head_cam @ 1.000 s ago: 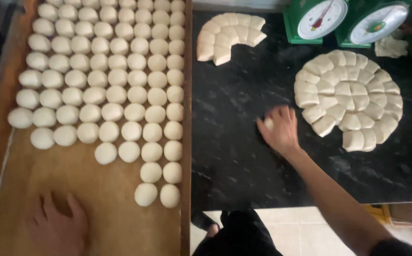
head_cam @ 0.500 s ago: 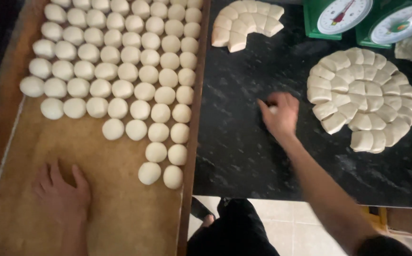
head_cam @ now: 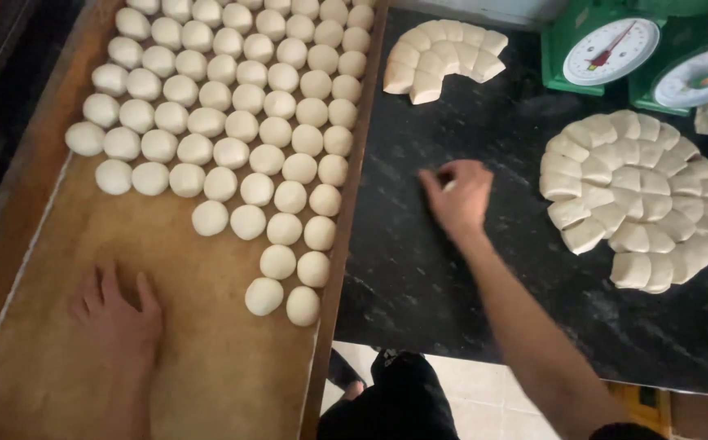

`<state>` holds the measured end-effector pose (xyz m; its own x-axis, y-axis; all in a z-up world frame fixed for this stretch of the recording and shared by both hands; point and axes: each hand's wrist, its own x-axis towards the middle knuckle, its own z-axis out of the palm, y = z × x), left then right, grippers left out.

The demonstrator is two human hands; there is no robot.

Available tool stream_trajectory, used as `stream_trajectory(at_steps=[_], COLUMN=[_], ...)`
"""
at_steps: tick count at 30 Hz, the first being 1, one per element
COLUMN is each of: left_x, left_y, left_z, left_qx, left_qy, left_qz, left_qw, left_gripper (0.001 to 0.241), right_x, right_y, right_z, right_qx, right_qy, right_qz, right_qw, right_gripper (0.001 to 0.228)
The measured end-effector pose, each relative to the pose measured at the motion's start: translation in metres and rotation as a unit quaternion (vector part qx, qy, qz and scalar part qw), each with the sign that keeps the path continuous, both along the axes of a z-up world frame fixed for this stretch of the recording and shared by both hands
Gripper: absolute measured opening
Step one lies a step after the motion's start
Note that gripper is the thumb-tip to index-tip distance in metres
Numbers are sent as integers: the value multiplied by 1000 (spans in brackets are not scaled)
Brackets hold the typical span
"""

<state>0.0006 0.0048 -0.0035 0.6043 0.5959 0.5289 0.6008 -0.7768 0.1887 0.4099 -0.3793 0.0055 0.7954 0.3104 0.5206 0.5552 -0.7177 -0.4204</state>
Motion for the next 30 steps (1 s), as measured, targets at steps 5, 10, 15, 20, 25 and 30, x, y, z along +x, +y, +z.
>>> stream_trajectory(at_steps=[5,10,15,20,25,30], left_x=[0,1,-2,-2,-4,-2], left_y=[1,1,4,17,10,14], left_z=[4,2,-4,-22,-21,-20], left_qx=[52,40,48,63,47,15], left_qy=[-13,-23,-14,7,-14,26], left_qz=[1,-6,3,40,72,92], left_qw=[999,999,999,997,996,995], left_gripper=[43,40,41,48,49,51], right_x=[-88,3,-48,-3,48,-62], right_y=[-40,-54,6,-83,-41,-51], right_z=[10,-25,10,-22,-57,11], right_qx=[-39,-104,-38,-43,28,-27], right_qy=[76,-18,41,45,-118,19], right_qz=[155,88,133,204,54,110], right_qw=[984,990,989,977,991,993], right_gripper=[8,20,21,16,33,61])
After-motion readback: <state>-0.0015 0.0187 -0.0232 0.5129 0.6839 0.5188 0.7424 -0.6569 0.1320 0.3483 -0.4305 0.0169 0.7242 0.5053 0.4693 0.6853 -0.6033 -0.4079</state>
